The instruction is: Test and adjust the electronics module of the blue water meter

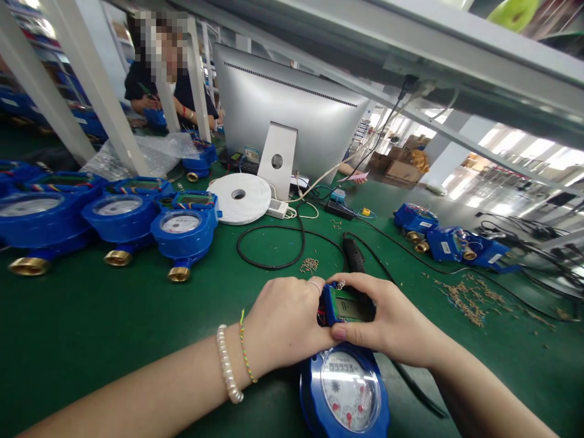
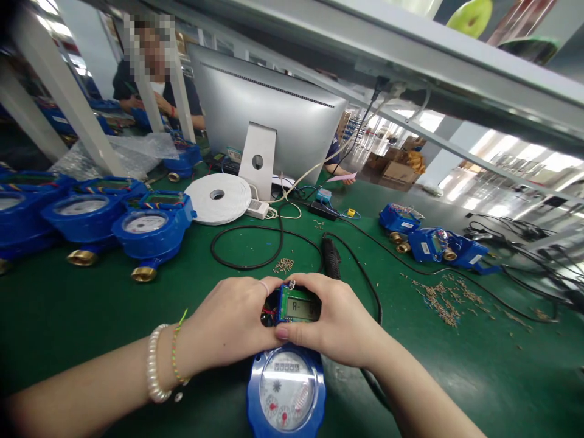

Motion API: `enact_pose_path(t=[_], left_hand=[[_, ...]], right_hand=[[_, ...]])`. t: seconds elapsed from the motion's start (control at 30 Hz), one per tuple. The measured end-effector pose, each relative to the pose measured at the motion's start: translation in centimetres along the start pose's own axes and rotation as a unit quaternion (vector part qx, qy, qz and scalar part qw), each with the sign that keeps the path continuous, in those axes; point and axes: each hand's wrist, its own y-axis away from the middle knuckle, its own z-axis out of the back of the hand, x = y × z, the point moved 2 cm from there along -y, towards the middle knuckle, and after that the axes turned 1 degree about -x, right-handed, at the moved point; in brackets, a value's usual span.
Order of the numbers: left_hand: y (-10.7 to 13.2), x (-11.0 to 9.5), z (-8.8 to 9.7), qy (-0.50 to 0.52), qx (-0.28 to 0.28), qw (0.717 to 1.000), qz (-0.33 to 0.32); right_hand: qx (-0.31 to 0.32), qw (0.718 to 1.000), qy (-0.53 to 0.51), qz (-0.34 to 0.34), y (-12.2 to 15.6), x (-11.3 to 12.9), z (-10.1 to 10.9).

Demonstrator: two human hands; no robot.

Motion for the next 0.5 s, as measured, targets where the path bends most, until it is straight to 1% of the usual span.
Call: enact_pose_path(t=[0.13, 0.23, 0.4, 0.5], left_hand=[[-0.1, 0.1, 0.0, 0.012, 0.008, 1.0, -0.002], [-0.2, 0.2, -0.1, 0.023, 0.019, 1.0, -0.007], [-0.1, 0.2, -0.6, 0.026, 0.007, 0.999, 0.022], [-0.2, 0.5, 0.0, 0.048, 0.014, 0.999, 0.016]], right_hand=[[-0.006, 1.0, -0.007, 0.003, 0.1, -0.1, -0.1], [-0.019, 0.999, 0.017, 0.034, 0.2, -0.2, -0.3], [-0.048, 0.991, 0.086, 0.09, 0.8, -0.5, -1.0], [-0.058, 0.988, 0.102, 0.105, 1.1, -0.8, -1.0]])
